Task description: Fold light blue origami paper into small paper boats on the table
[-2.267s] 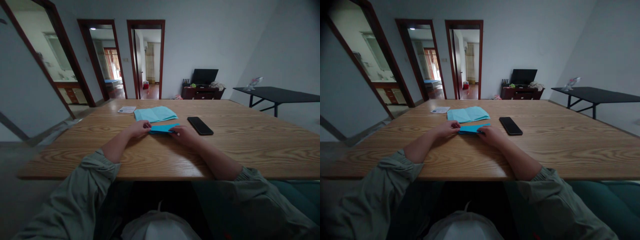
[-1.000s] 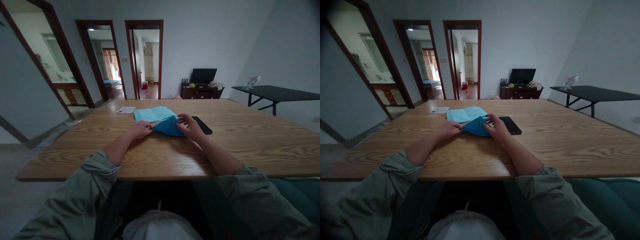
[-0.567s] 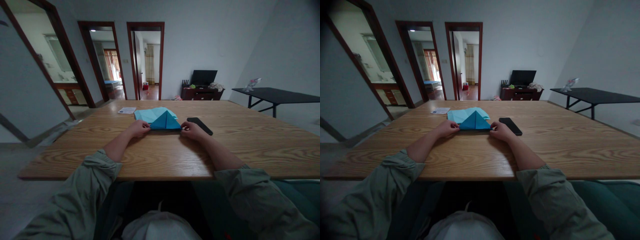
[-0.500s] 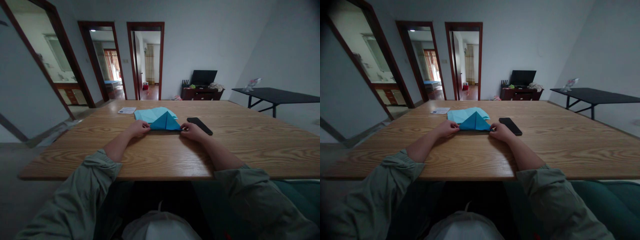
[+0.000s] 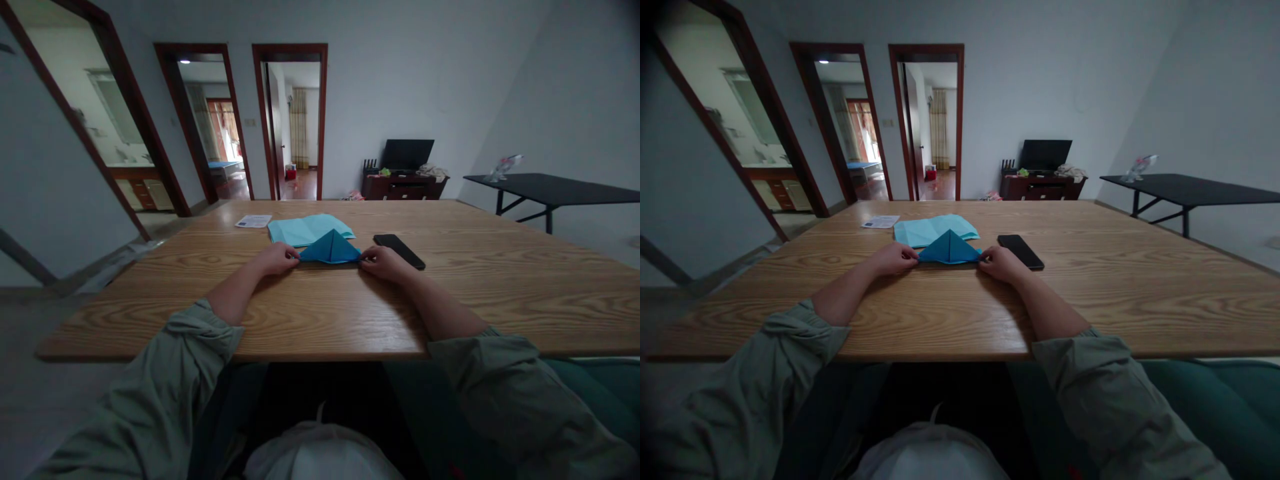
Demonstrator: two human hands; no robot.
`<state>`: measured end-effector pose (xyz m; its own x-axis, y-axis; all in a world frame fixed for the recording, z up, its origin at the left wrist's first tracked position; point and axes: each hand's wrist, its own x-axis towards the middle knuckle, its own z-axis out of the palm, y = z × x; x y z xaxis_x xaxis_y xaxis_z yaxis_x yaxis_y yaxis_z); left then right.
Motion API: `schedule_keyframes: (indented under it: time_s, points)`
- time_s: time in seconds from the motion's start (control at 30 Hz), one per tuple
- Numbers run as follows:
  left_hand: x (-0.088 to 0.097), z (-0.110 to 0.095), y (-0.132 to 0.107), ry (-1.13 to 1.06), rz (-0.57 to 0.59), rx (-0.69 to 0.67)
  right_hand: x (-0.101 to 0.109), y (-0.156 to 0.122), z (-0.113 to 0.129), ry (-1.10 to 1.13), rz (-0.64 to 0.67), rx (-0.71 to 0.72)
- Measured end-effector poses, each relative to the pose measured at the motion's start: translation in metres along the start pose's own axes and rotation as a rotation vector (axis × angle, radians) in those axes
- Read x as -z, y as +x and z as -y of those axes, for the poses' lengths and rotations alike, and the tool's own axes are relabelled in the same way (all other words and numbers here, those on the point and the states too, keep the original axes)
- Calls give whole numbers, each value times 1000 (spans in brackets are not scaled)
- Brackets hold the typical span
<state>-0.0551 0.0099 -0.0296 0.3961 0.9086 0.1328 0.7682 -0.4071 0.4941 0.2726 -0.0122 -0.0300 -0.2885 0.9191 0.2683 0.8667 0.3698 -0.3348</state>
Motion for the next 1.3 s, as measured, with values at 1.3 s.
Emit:
schedule_keyframes:
  time_s: [1.3]
  points:
    - [12,-16,-11,55,109,-68,2,-6,16,20,46,74]
